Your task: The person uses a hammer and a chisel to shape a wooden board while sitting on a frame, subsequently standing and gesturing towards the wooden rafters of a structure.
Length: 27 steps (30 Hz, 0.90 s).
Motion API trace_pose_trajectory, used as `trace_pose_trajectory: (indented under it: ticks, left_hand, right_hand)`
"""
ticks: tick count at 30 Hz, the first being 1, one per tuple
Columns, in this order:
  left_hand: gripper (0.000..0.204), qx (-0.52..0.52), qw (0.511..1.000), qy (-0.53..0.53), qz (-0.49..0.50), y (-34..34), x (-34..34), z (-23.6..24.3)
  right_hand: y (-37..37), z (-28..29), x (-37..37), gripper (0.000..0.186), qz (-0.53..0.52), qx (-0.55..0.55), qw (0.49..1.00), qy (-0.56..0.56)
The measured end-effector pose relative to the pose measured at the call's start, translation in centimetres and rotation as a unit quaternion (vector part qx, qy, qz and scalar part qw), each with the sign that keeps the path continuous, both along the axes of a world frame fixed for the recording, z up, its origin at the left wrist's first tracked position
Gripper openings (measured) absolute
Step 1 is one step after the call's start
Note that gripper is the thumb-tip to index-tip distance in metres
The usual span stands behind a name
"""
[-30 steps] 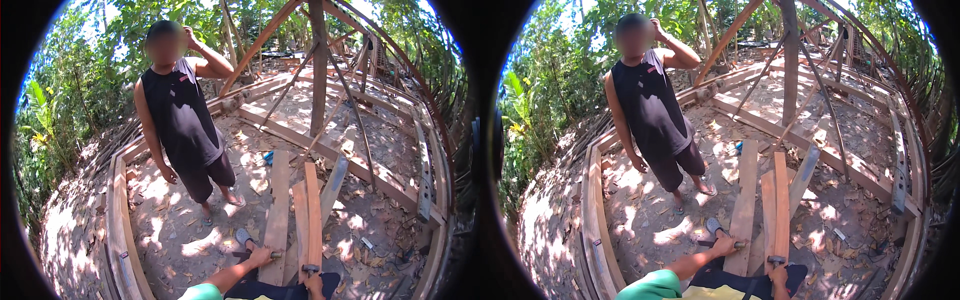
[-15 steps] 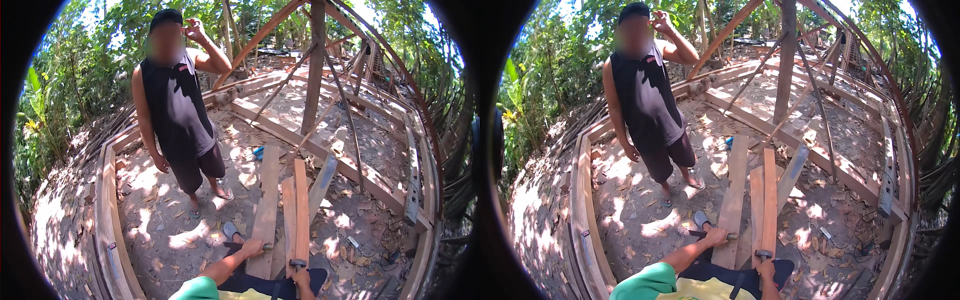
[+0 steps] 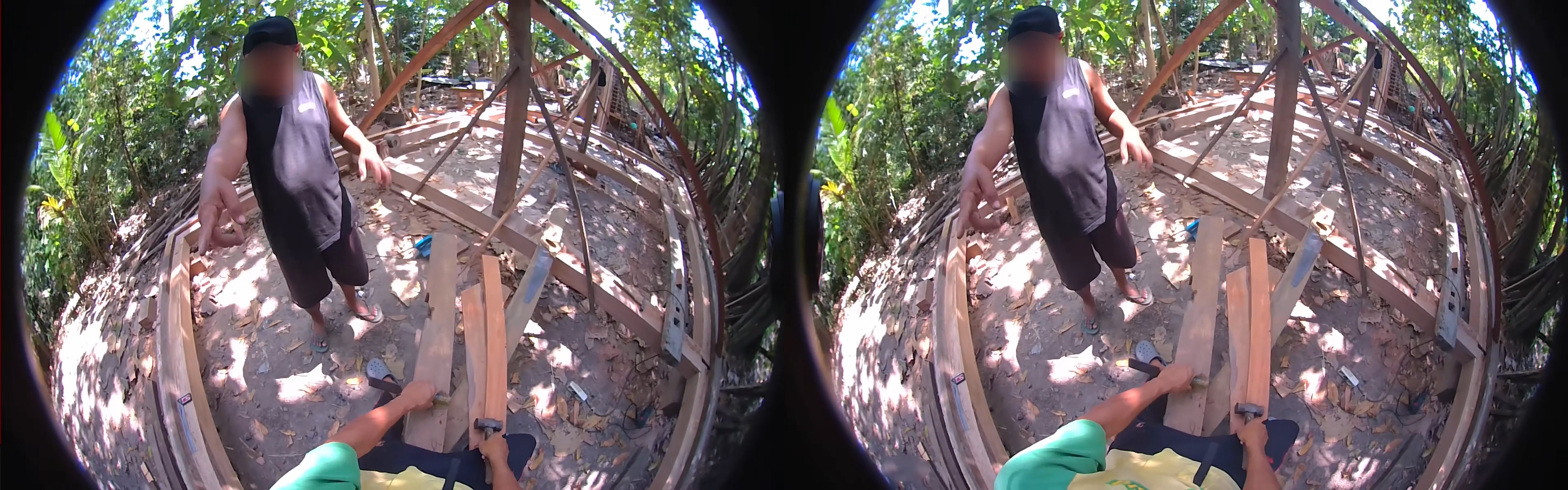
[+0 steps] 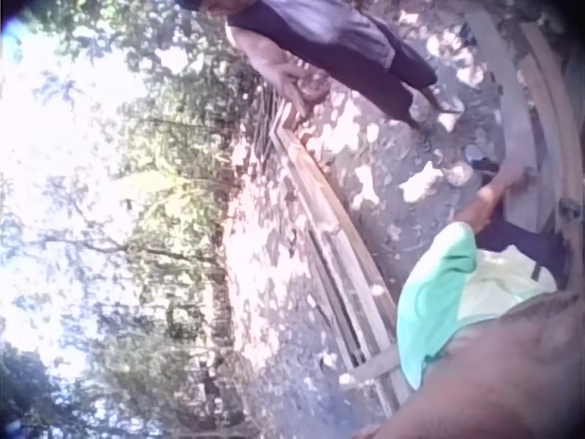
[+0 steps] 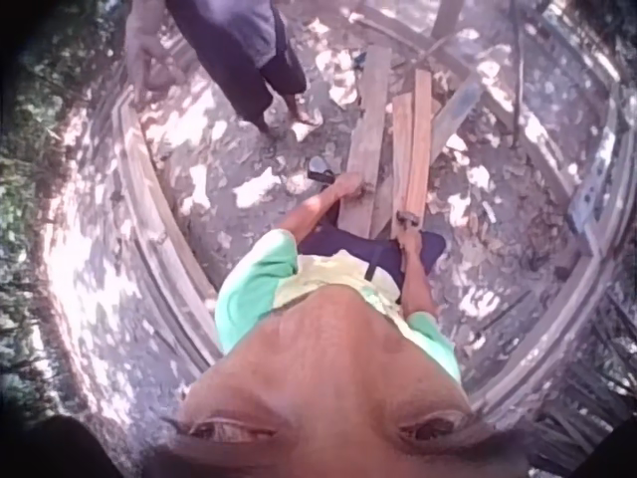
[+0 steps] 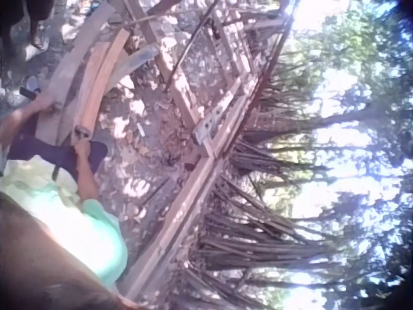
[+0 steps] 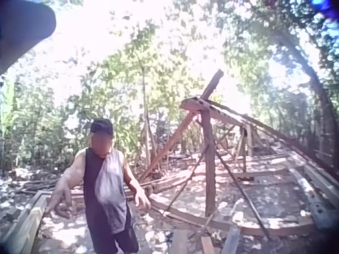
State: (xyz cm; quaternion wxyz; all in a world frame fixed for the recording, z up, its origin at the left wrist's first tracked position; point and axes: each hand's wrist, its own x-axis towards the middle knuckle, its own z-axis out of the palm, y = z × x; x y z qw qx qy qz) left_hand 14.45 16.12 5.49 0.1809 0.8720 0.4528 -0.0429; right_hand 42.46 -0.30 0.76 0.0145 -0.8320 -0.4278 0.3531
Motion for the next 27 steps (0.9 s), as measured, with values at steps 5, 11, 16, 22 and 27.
trace_pose_trajectory:
  ticks: [5,11,16,22,27]
  left_hand:
    - [0.026,0.066,0.997,-0.032,-0.036,-1.8,-0.3,0.5]
    - [0.027,0.044,0.999,0.009,-0.010,-1.3,-0.3,-0.8]
    - [0.029,-0.025,0.998,0.004,0.060,-0.3,-0.2,-0.5]
    - [0.031,-0.037,0.995,-0.017,0.090,-1.1,0.5,-0.4]
    - [0.038,-0.017,0.999,0.009,0.039,-1.5,0.0,-0.5]
  right_hand:
    - [-0.1,2.5,-0.5,0.050,-0.011,-0.013,1.000,0.004]
    - [-0.2,3.0,-0.9,0.043,-0.004,0.016,1.000,-0.002]
    - [-0.1,2.2,-0.8,0.040,-0.011,0.022,1.000,-0.001]
    - [-0.1,1.8,-0.2,0.039,-0.018,0.017,1.000,0.001]
    - [0.2,2.3,-0.2,0.042,-0.024,0.016,1.000,0.011]
